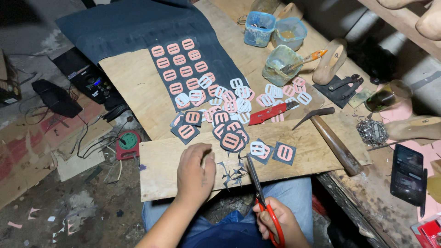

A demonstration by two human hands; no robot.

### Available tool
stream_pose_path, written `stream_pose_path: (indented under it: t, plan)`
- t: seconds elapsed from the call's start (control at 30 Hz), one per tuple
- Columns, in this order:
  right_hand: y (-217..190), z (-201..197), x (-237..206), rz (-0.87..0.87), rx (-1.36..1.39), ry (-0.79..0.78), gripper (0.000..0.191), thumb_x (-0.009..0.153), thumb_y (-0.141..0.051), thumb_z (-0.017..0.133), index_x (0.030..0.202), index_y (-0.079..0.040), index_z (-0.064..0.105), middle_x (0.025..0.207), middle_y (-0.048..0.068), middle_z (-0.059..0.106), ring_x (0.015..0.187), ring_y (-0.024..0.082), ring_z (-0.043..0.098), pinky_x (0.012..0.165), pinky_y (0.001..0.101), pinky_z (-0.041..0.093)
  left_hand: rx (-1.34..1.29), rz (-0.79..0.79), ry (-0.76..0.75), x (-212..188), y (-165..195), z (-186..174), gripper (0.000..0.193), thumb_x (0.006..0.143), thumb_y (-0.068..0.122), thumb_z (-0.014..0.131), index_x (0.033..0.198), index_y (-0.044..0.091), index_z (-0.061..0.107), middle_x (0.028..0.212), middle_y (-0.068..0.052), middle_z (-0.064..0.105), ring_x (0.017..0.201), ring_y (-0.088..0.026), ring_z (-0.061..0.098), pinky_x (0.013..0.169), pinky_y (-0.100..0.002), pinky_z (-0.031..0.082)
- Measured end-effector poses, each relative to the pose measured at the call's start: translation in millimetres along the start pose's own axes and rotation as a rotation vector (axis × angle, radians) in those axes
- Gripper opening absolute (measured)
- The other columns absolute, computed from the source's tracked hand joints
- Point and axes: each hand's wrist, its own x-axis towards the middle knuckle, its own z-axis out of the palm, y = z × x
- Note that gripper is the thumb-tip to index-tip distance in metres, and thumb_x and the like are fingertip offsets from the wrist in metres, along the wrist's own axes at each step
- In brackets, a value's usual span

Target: The person uses red-handled scissors to cut small rectangular shapes from a sheet of pink and black material. After cutting, they use a hammer to press or flatten the cut pieces on a wooden board.

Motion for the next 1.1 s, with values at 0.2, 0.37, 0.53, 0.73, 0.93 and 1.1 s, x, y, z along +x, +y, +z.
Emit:
stream_pose_path:
  t: [0.2,0.37,0.53,0.73,0.93,1.1]
  plan:
    - [-1.4,6.7,1.4,-0.261,0.105,0.071,0.040,0.099,-0.033,0.056,0.116,0.003,0.060,0.068,0.011,0.060,0.053,0.016,0.056,0.050,0.0301,0.050,0.101,0.316,-0.178,-4.8,20.6,17.0,0.026,0.081,0.005,0.069,0.107,0.005,0.067,0.112,-0.011,0.068,0.108,-0.032,0.061,0.094,-0.045,0.044]
    - [-3.6,7.4,-1.8,-0.287,0.137,0.132,0.040,0.099,-0.031,0.053,0.117,0.004,0.059,0.068,0.011,0.060,0.052,0.017,0.056,0.050,0.0305,0.051,0.184,0.551,-0.273,12.3,37.1,39.1,0.040,0.084,0.009,0.064,0.123,0.002,0.063,0.132,-0.016,0.062,0.124,-0.033,0.054,0.102,-0.048,0.036]
    - [-1.0,6.1,-4.8,-0.294,0.137,0.166,0.040,0.099,-0.030,0.054,0.115,0.006,0.061,0.066,0.012,0.060,0.052,0.016,0.056,0.048,0.0306,0.050,0.406,0.555,-0.269,23.2,42.7,56.0,0.045,0.082,0.008,0.059,0.126,0.003,0.063,0.126,-0.013,0.064,0.125,-0.031,0.054,0.104,-0.050,0.033]
    - [1.0,9.0,-5.0,-0.290,0.150,0.232,0.041,0.098,-0.030,0.055,0.113,0.007,0.062,0.065,0.012,0.060,0.050,0.016,0.055,0.046,0.0304,0.049,0.268,0.505,-0.255,17.9,41.5,54.4,0.038,0.087,0.010,0.062,0.124,0.003,0.066,0.104,-0.008,0.064,0.107,-0.027,0.058,0.097,-0.044,0.038]
    - [1.6,12.6,-1.7,-0.300,0.145,0.195,0.040,0.097,-0.031,0.057,0.112,0.006,0.062,0.064,0.011,0.060,0.049,0.015,0.055,0.046,0.0291,0.049,0.231,0.386,-0.201,24.8,44.2,48.0,0.025,0.084,0.014,0.071,0.108,0.008,0.072,0.087,-0.006,0.066,0.091,-0.027,0.059,0.086,-0.044,0.038]
    - [1.6,13.2,-0.9,-0.240,0.121,0.223,0.039,0.097,-0.031,0.057,0.111,0.005,0.062,0.063,0.011,0.060,0.046,0.015,0.054,0.045,0.0293,0.049,0.186,0.255,-0.169,53.2,50.2,54.9,0.022,0.089,0.017,0.071,0.109,0.009,0.072,0.088,-0.007,0.070,0.090,-0.026,0.061,0.086,-0.044,0.038]
